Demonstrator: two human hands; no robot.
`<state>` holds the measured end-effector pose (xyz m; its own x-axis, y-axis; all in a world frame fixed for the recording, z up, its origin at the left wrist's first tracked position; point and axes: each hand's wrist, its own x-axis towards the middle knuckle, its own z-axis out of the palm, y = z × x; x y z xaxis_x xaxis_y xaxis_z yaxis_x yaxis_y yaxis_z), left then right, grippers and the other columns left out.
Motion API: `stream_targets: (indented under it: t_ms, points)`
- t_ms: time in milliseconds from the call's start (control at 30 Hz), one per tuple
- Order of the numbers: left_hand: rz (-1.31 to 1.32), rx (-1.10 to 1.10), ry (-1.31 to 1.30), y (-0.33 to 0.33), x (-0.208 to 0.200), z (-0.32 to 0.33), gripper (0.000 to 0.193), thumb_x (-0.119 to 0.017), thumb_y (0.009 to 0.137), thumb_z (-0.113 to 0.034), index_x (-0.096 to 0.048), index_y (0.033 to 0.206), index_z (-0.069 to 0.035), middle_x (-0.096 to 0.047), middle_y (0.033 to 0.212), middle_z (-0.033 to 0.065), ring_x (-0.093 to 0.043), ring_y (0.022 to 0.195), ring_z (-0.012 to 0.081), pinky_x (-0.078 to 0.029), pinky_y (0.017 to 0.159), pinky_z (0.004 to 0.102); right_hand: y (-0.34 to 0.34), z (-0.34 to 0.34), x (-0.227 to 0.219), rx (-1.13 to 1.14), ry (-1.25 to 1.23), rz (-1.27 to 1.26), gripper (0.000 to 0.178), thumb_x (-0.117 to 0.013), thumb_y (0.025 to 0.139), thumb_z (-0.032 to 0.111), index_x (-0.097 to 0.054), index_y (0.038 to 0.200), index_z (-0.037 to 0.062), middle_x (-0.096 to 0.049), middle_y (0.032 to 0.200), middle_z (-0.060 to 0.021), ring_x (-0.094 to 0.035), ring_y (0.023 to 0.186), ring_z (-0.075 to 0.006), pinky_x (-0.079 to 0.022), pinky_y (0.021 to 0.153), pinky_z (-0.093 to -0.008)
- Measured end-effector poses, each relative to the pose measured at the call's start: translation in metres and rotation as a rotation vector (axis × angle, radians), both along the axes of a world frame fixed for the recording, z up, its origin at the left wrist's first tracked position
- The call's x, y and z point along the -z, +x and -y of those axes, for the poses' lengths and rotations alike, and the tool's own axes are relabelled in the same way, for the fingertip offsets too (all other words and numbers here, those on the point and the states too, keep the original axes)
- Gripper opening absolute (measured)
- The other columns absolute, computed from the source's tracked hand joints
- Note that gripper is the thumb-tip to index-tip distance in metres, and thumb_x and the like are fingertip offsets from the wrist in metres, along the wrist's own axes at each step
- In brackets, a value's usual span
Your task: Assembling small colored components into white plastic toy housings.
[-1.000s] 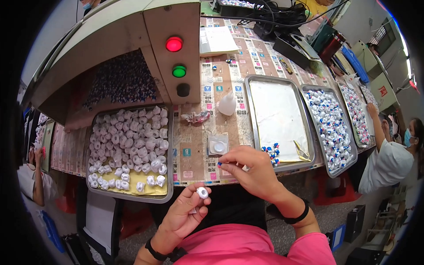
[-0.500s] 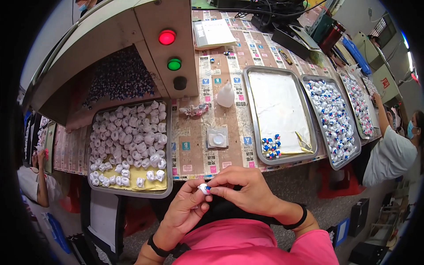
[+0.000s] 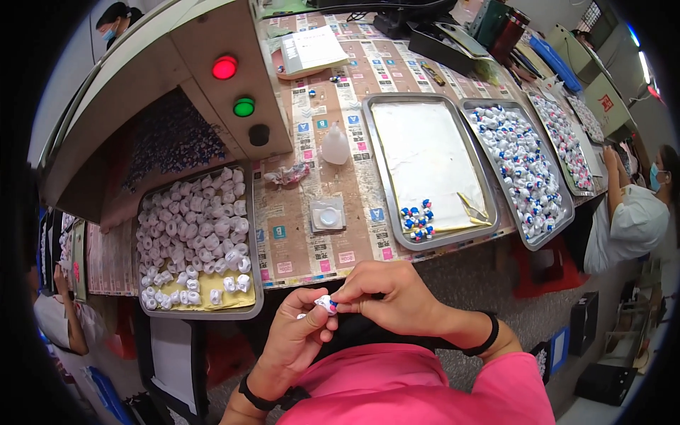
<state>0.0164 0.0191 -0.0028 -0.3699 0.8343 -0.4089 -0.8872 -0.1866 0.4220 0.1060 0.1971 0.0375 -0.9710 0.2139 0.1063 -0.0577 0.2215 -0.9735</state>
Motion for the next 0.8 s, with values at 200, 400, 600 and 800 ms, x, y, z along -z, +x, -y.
stream_targets:
  t_ms: [200, 400, 600, 800]
  points:
    - [-0.014, 0.133, 0.047, 0.006, -0.004, -0.016, 0.035, -0.060, 0.091, -0.004, -0.050, 0.125, -0.004, -0.060, 0.101, 0.0107, -0.061, 0.073, 0.0147, -0.052, 0.056, 0.0228, 0.019, -0.018, 0.002, 0.038, -0.049, 0.024, 0.014, -0.072, 0.080, 0.003, -0.072, 0.094, 0.0028, -0.068, 0.082, -0.0083, -0.064, 0.077, -0.0144, -0.049, 0.067, -0.0260]
    - [0.344, 0.236, 0.240, 0.005, 0.008, -0.005, 0.027, -0.052, 0.097, -0.022, -0.053, 0.118, -0.006, -0.054, 0.090, 0.0053, -0.052, 0.066, 0.0126, -0.046, 0.056, 0.0233, 0.055, -0.079, -0.012, 0.608, 0.006, 0.021, 0.009, -0.069, 0.082, 0.001, -0.070, 0.091, 0.0006, -0.066, 0.086, -0.0056, -0.062, 0.080, -0.0105, -0.049, 0.070, -0.0247]
    - [0.257, 0.223, -0.069, 0.014, -0.010, -0.010, 0.029, -0.045, 0.101, -0.031, -0.061, 0.105, -0.007, -0.047, 0.070, -0.0007, -0.044, 0.060, 0.0102, -0.037, 0.053, 0.0232, 0.148, -0.187, -0.003, 1.317, 0.636, 0.087, 0.011, -0.070, 0.079, 0.006, -0.070, 0.089, 0.0033, -0.065, 0.087, -0.0052, -0.063, 0.072, -0.0129, -0.049, 0.060, -0.0256]
    - [0.282, 0.211, -0.089, 0.022, -0.014, -0.018, 0.021, -0.053, 0.094, -0.013, -0.059, 0.112, -0.005, -0.061, 0.099, 0.0054, -0.059, 0.088, 0.0171, -0.049, 0.078, 0.0278, 0.151, -0.202, 0.006, 1.280, 0.814, 0.086, 0.016, -0.067, 0.078, 0.003, -0.070, 0.093, 0.0039, -0.066, 0.093, -0.0072, -0.064, 0.079, -0.0168, -0.050, 0.064, -0.0267]
